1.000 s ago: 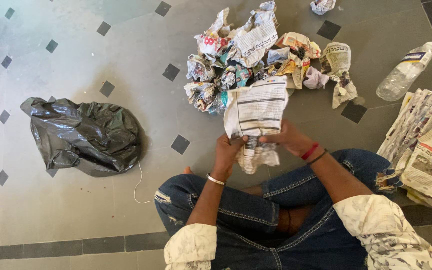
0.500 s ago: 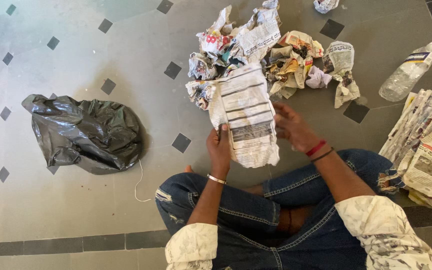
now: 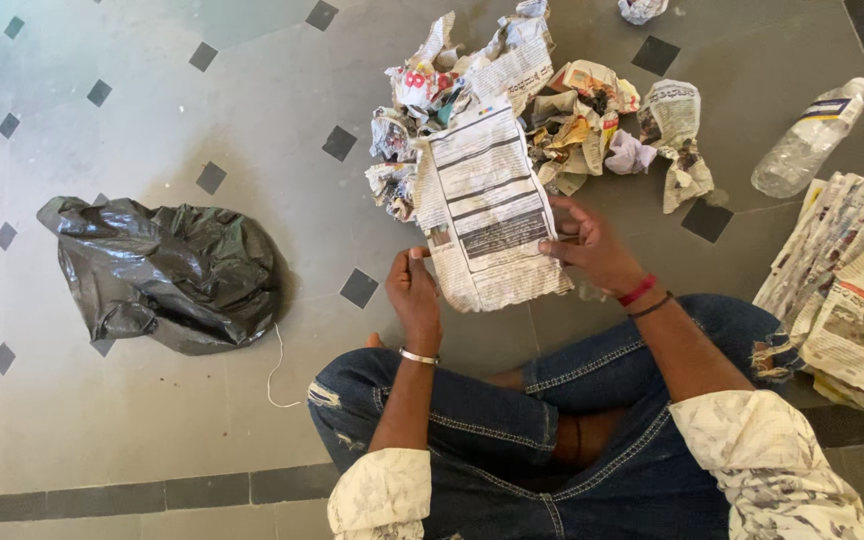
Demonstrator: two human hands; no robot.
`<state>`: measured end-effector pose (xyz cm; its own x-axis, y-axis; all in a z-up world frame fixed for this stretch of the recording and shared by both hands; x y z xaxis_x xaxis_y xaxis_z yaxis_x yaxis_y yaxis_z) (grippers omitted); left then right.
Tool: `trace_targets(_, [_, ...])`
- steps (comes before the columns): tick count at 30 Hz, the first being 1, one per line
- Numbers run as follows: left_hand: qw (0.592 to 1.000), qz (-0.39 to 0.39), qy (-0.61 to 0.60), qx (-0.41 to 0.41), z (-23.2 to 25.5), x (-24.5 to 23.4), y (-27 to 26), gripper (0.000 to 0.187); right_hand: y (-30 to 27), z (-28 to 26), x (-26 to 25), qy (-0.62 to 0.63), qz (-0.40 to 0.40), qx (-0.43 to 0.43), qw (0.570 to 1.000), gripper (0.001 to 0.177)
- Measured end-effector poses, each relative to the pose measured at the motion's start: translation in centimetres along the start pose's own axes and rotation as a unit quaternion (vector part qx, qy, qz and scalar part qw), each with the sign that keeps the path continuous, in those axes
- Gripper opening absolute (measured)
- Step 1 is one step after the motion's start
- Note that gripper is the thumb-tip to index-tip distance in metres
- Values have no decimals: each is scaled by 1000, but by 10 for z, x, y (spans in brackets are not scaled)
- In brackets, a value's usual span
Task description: The person sits on the floor and sorts through a pile of crumpled paper and plastic bottles. They unfold and fold paper items, then handle a plastic bottle, placing sorted items into a black bag.
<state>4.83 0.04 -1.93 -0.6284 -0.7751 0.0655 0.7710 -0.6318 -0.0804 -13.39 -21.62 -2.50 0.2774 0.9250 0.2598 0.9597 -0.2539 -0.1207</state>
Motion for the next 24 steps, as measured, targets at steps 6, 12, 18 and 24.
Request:
trace_targets(6, [998, -54, 21, -5, 17, 15, -7, 28, -22, -52, -5, -86, 84, -138, 983, 76])
trace_targets(12, [991, -133, 33, -2, 24, 33, -16, 25, -141, -77, -75, -139, 344, -198, 907, 53])
trace_targets(18, [967, -190, 169, 10, 23, 47, -18, 24, -305, -67, -137, -135, 493, -223, 830, 54])
trace_targets(24, [955, -210, 209, 9, 24, 52, -23, 21, -391, -27, -156, -403, 572, 126, 704, 47])
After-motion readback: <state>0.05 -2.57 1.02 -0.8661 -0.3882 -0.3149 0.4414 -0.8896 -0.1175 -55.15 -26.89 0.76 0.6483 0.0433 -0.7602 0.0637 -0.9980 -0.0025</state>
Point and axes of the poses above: each hand's wrist, its own y-axis towards the middle knuckle, its own x-axis out of the palm, z = x × y, the point moved 3 cm from there along y, towards the middle knuckle, and after that the axes turned 14 degrees about -z, right-handed, at the moved point
